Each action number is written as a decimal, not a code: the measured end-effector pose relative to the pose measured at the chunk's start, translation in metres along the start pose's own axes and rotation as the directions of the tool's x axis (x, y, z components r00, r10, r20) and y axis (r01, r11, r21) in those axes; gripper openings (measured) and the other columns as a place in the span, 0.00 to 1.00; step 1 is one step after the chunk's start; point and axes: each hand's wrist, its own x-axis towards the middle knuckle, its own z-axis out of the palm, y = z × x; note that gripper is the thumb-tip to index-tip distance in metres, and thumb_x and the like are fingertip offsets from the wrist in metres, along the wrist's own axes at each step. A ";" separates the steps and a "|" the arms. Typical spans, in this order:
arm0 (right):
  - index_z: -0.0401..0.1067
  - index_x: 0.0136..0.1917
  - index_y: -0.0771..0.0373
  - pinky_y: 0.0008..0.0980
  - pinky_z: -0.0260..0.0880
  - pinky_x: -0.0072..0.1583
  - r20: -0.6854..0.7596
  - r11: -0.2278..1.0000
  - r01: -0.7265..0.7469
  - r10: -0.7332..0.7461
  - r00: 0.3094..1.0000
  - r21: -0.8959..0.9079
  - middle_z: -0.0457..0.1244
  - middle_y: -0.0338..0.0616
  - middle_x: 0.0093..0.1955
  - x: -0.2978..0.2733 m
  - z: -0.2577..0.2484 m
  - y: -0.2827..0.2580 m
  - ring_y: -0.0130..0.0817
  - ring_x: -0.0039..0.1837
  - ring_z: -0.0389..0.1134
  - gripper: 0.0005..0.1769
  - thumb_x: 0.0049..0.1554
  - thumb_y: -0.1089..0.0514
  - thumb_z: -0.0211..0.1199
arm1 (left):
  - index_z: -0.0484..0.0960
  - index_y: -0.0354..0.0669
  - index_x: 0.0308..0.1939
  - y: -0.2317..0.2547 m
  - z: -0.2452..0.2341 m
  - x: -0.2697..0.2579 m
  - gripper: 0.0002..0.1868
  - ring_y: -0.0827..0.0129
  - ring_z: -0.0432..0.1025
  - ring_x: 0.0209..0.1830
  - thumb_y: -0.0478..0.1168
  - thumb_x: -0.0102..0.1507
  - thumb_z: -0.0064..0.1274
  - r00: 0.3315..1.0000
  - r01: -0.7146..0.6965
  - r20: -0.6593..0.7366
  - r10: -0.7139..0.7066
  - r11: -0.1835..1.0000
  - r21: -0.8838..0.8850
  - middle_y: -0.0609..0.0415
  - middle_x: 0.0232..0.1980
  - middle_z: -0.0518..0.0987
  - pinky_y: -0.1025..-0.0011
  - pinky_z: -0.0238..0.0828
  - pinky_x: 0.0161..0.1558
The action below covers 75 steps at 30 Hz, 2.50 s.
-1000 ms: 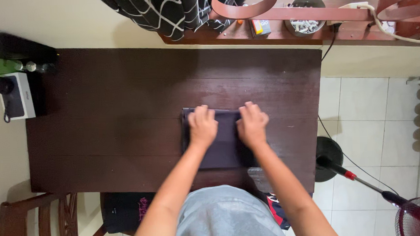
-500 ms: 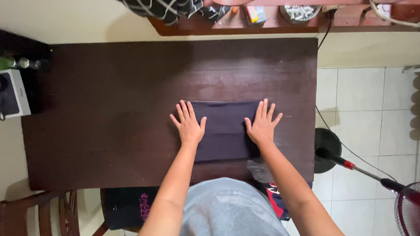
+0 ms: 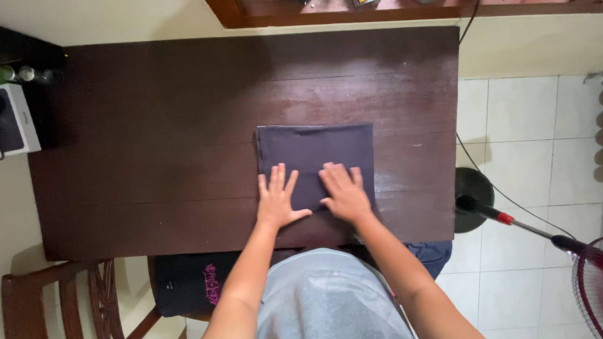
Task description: The person folds several t-shirts one by one on a wooden table. They smooth each shirt, fold the sides and bottom up, then place the folded shirt on a chair. The process is repeated for multiple shirts.
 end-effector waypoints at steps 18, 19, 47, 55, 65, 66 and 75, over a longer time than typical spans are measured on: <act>0.68 0.65 0.65 0.48 0.64 0.69 -0.166 0.730 -0.606 0.672 0.722 0.316 0.64 0.54 0.67 -0.012 0.003 0.048 0.54 0.70 0.63 0.26 0.58 0.51 0.63 | 0.40 0.45 0.81 -0.014 -0.024 -0.016 0.71 0.43 0.25 0.84 0.82 0.49 0.52 1.000 0.011 0.005 -0.011 1.000 -0.019 0.39 0.84 0.32 0.38 0.25 0.76; 0.67 0.65 0.67 0.45 0.66 0.67 -0.143 0.668 -0.608 0.715 0.685 0.429 0.66 0.57 0.62 -0.010 0.007 0.051 0.53 0.65 0.66 0.26 0.58 0.51 0.62 | 0.40 0.45 0.82 -0.014 -0.024 -0.016 0.71 0.43 0.25 0.84 0.82 0.50 0.52 1.000 0.018 0.024 -0.018 1.000 -0.013 0.39 0.84 0.32 0.38 0.25 0.76; 0.71 0.68 0.45 0.44 0.71 0.39 0.097 0.897 0.388 -0.376 0.921 -0.212 0.68 0.42 0.38 0.036 -0.201 -0.112 0.45 0.39 0.72 0.27 0.57 0.41 0.63 | 0.65 0.34 0.72 -0.054 -0.109 0.083 0.54 0.49 0.62 0.71 0.77 0.63 0.29 0.990 0.140 0.095 0.103 -0.741 -0.657 0.38 0.74 0.66 0.52 0.58 0.70; 0.70 0.70 0.46 0.44 0.68 0.53 0.331 0.929 0.370 -0.355 0.875 0.017 0.65 0.42 0.51 -0.002 -0.040 -0.060 0.43 0.55 0.68 0.28 0.56 0.49 0.65 | 0.79 0.28 0.53 -0.074 0.031 0.025 0.30 0.53 0.80 0.53 0.54 0.62 0.58 0.923 0.339 0.205 -0.326 0.434 -0.835 0.36 0.52 0.84 0.59 0.75 0.54; 0.70 0.61 0.54 0.48 0.60 0.64 -0.193 0.998 0.049 -0.040 0.980 0.047 0.61 0.46 0.59 -0.013 -0.037 -0.015 0.46 0.64 0.63 0.26 0.50 0.54 0.70 | 0.81 0.29 0.48 -0.088 0.075 0.013 0.32 0.42 0.75 0.54 0.56 0.56 0.68 0.901 0.426 0.296 -0.318 0.782 -0.455 0.31 0.52 0.79 0.56 0.72 0.54; 0.69 0.63 0.58 0.49 0.60 0.64 -0.264 0.998 0.006 0.011 0.965 0.063 0.60 0.49 0.61 -0.008 -0.035 -0.013 0.49 0.65 0.62 0.28 0.50 0.54 0.70 | 0.82 0.28 0.47 -0.090 0.073 0.017 0.32 0.43 0.76 0.51 0.58 0.57 0.66 0.897 0.443 0.260 -0.359 0.737 -0.510 0.32 0.50 0.81 0.56 0.73 0.53; 0.65 0.67 0.71 0.42 0.70 0.56 -0.311 0.775 -0.331 0.548 0.777 0.538 0.66 0.52 0.52 0.125 0.019 0.066 0.45 0.53 0.68 0.36 0.53 0.49 0.72 | 0.80 0.28 0.50 -0.086 0.030 0.112 0.36 0.55 0.80 0.46 0.62 0.58 0.61 0.722 0.287 -0.039 -0.691 0.351 -0.892 0.38 0.46 0.85 0.61 0.74 0.49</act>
